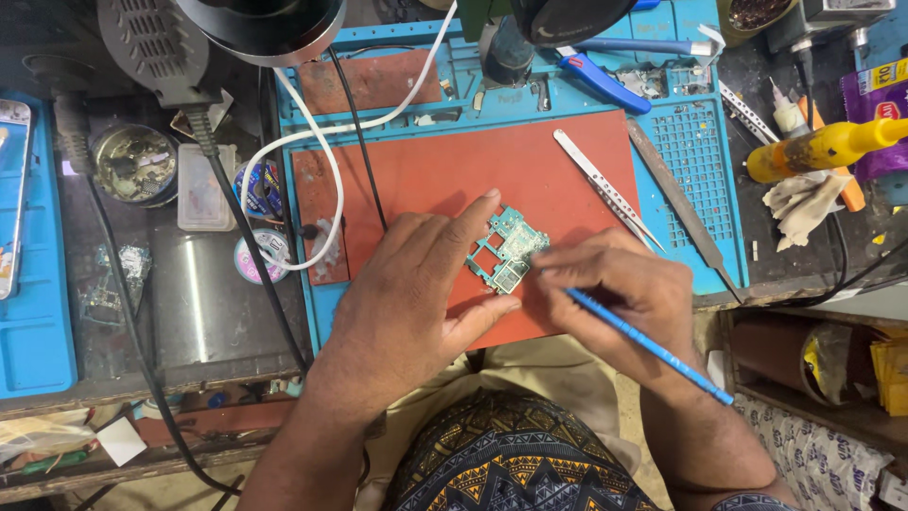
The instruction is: The person holds a green phone motherboard on a red mat and works on it with tweezers, repositioning the board and probing its components. They then set the tweezers down, pick up a blue-handled soldering iron, and solder points on the board while steadying it with the other hand.
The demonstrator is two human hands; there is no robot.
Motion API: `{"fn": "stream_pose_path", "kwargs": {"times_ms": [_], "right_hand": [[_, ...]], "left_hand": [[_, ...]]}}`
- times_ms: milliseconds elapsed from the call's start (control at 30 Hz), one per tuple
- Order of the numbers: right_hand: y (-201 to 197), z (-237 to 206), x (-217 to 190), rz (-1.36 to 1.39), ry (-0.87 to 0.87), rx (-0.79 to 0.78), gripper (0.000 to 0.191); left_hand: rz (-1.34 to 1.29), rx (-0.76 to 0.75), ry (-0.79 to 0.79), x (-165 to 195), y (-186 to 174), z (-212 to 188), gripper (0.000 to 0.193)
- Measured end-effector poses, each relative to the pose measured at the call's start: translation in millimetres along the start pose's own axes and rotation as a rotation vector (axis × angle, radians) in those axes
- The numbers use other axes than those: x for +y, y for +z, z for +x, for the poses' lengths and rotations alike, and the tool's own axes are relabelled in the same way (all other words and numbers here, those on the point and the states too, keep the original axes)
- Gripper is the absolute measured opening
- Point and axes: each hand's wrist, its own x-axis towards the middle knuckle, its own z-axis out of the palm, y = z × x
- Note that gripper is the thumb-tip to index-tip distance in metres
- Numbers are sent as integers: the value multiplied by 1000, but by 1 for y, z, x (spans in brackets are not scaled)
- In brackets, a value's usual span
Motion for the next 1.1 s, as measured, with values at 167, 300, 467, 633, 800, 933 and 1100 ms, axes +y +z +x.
{"fn": "stream_pose_path", "kwargs": {"times_ms": [167, 300, 467, 633, 800, 933, 1100], "right_hand": [[0, -1, 2, -11, 18, 32, 12], [0, -2, 3, 3, 0, -5, 11], [0, -2, 3, -11, -52, -37, 12], [0, -1, 2, -17, -20, 9, 12], [0, 0, 0, -34, 20, 55, 13], [0, 0, 0, -21, 3, 61, 13], [-1, 0, 1, -26, -5, 27, 12]], "left_hand": [[5, 0, -2, 0, 1, 1, 86], [10, 5, 5, 0, 1, 2, 86], [10, -4, -9, 1, 1, 1, 86], [17, 4, 13, 0, 0, 2, 86], [19, 10, 22, 0, 1, 2, 86], [16, 6, 15, 0, 1, 2, 86], [8, 5, 3, 0, 3, 2, 87]]}}
